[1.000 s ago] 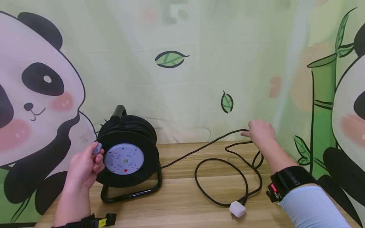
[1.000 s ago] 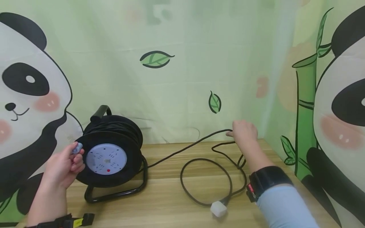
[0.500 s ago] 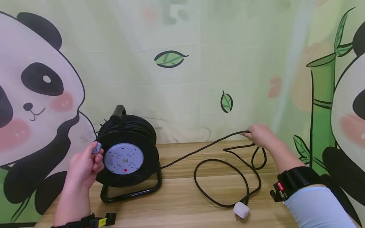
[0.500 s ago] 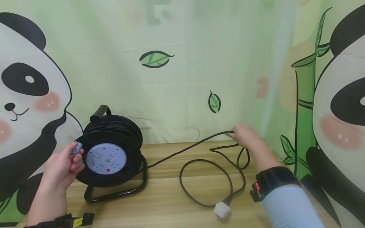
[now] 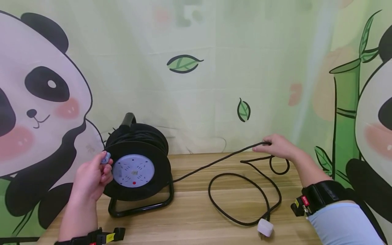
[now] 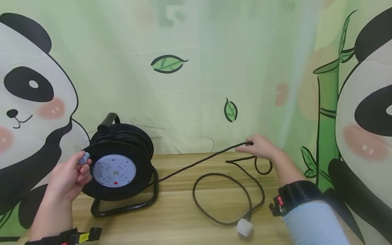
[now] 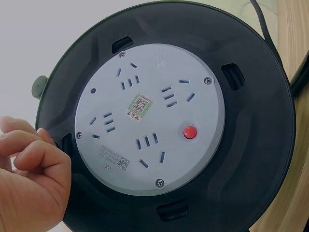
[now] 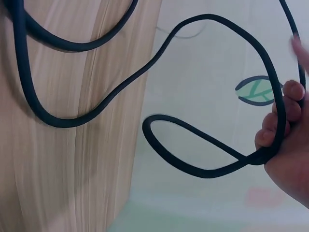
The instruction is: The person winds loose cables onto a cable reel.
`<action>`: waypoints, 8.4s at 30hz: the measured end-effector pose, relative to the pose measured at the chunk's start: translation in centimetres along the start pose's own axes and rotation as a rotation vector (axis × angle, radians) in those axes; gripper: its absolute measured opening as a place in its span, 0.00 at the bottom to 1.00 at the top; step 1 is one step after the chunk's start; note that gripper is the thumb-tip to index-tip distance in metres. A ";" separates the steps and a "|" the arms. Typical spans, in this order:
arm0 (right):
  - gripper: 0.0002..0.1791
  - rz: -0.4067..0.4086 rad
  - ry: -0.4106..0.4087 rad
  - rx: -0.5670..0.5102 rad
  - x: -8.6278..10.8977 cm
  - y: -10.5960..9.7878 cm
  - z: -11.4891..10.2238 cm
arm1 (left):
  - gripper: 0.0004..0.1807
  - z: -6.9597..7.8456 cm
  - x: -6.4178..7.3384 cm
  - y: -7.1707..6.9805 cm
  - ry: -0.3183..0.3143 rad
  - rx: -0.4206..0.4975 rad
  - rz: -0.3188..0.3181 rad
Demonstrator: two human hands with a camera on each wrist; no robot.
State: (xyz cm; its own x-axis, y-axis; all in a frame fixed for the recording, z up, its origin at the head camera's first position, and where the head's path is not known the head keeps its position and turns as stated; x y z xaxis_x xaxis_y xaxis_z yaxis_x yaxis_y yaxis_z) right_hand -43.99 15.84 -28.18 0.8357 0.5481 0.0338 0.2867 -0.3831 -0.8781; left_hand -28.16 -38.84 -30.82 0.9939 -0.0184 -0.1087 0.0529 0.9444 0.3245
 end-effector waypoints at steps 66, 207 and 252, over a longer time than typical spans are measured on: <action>0.30 -0.047 -0.097 0.188 -6.8 8.2 -10.6 | 0.29 -1.1 -1.9 12.0 0.184 -1.080 0.147; 0.39 0.200 0.302 0.296 1.0 -3.7 -0.2 | 0.19 -11.2 -4.4 9.6 -0.414 -1.448 -0.235; 0.34 0.018 0.124 0.171 -3.6 4.0 -4.8 | 0.22 -10.9 -1.3 3.3 -0.576 -1.509 -0.290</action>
State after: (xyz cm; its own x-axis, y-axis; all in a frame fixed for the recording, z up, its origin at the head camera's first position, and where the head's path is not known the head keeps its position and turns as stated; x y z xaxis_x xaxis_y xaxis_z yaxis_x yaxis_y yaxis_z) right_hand -43.60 8.82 -29.49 0.8942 0.4428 0.0664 0.1964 -0.2547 -0.9468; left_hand -30.37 -32.08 -39.88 0.8891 -0.0274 0.4568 0.4397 0.3283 -0.8360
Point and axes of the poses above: each hand's wrist, its own x-axis away from the middle knuckle, its own y-axis out of the palm, z = x × y, the point moved 10 cm from there along -x, towards the middle knuckle, and after that the axes turned 15 degrees about -z, right-handed, at the moved point
